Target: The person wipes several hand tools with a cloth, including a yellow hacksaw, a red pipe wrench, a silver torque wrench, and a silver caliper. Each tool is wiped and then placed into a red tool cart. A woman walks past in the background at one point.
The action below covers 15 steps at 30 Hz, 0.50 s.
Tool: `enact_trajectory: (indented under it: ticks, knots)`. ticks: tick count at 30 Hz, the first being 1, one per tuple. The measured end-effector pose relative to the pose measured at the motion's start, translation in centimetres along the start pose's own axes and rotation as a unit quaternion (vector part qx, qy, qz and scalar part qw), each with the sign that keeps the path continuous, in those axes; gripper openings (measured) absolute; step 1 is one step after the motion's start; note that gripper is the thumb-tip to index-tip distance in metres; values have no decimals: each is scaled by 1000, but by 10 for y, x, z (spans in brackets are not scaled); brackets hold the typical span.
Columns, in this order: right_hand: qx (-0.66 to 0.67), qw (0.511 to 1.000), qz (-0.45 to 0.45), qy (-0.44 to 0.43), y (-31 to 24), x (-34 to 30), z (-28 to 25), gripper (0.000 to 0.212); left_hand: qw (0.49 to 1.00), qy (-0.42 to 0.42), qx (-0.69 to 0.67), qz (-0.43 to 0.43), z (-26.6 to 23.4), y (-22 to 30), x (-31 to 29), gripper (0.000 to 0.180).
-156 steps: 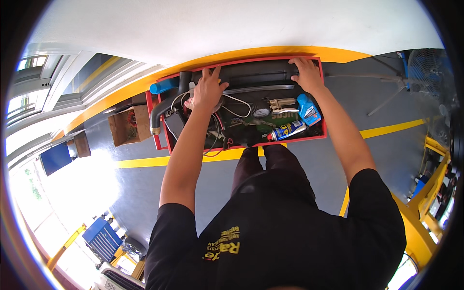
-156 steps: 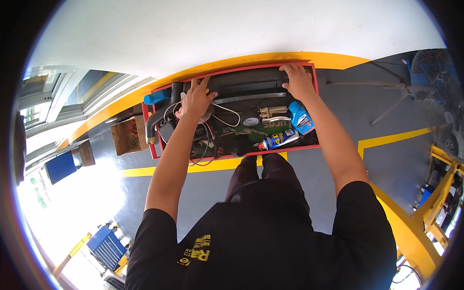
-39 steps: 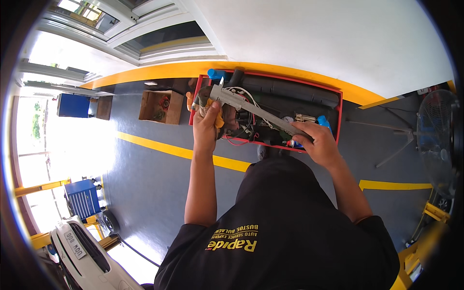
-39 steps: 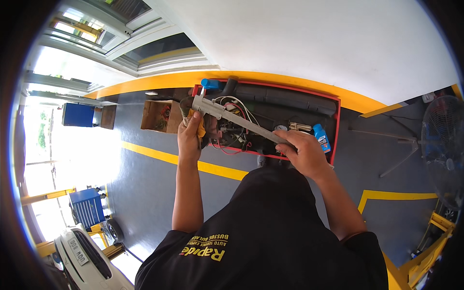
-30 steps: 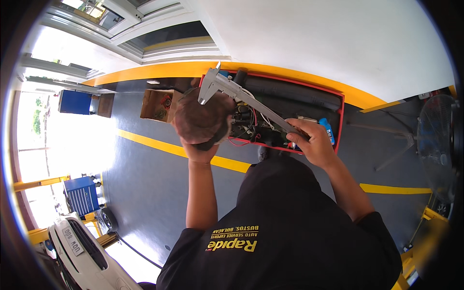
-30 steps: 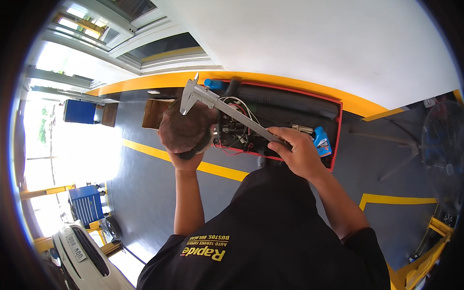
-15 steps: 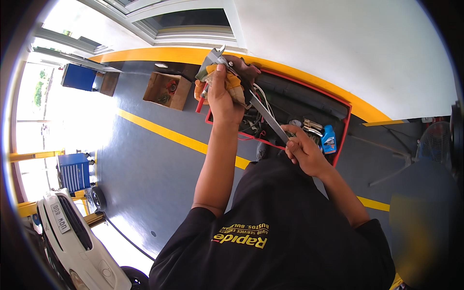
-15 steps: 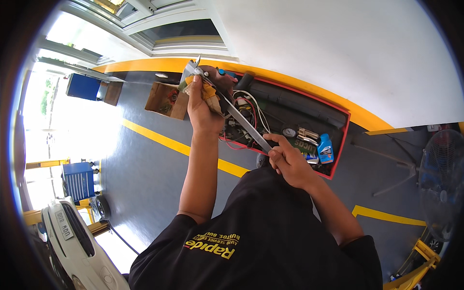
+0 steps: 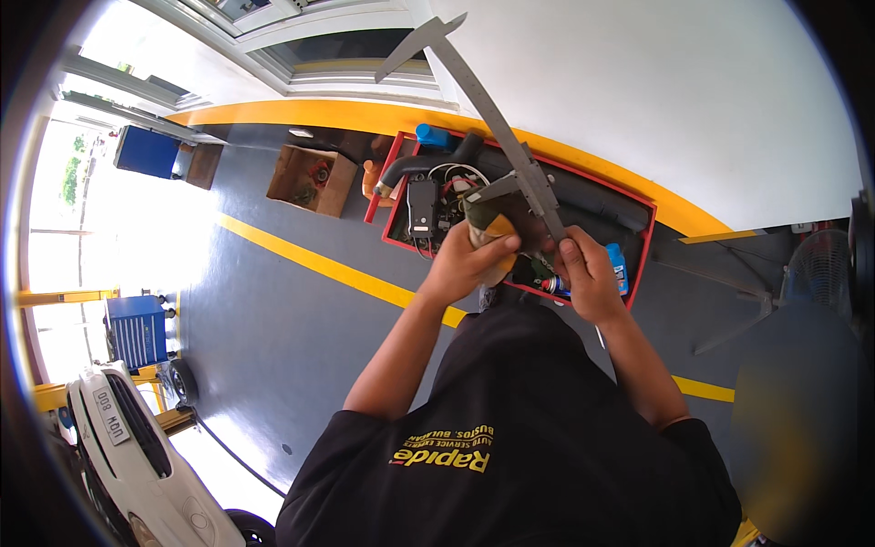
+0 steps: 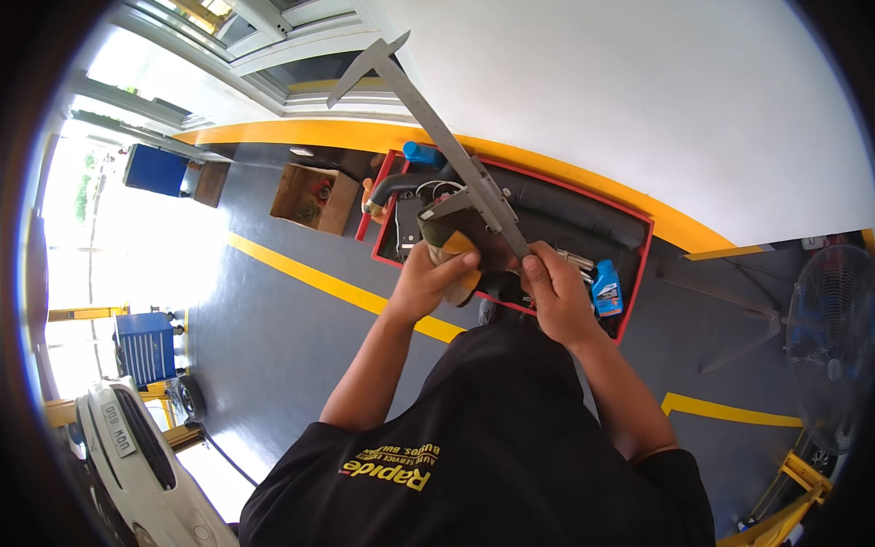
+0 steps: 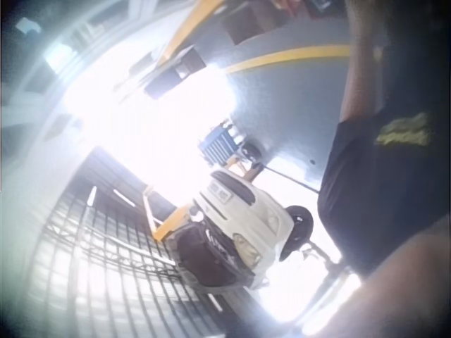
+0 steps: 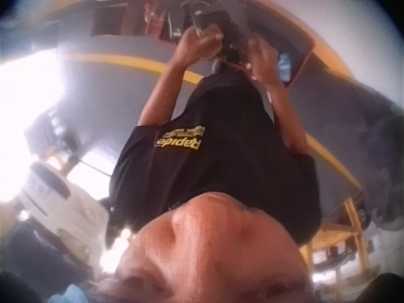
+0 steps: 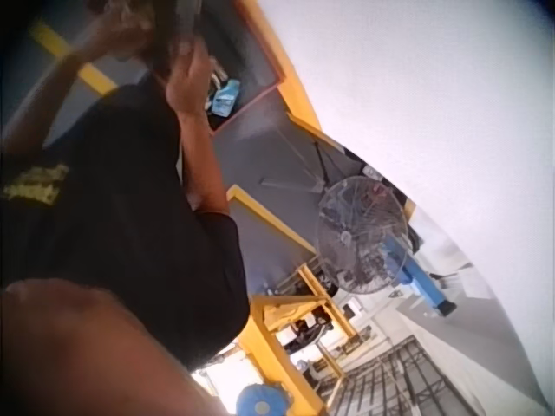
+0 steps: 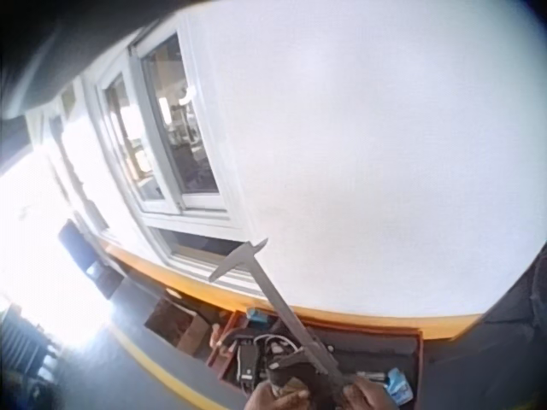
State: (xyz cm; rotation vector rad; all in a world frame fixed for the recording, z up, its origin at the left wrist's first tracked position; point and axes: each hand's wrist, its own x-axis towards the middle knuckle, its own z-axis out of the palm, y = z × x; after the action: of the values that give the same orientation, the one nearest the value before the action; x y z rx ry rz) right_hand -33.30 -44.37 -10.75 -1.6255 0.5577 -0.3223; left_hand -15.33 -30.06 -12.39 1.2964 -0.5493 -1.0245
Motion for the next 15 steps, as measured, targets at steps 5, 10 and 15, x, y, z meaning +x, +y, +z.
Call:
enact_trajectory:
  ticks: [5,10,15]
  knots:
    - [3,999,1,-45,3,-7,-17,32,941,131,-295,105,-46,73,1,59]
    - [-47,997,18,-58,-3,-5,-3,31,930,114,-324,129,-25,102,63,28]
    - [-99,994,-40,-7,-9,-7,1,31,930,180,-265,181,31,84,59,39]
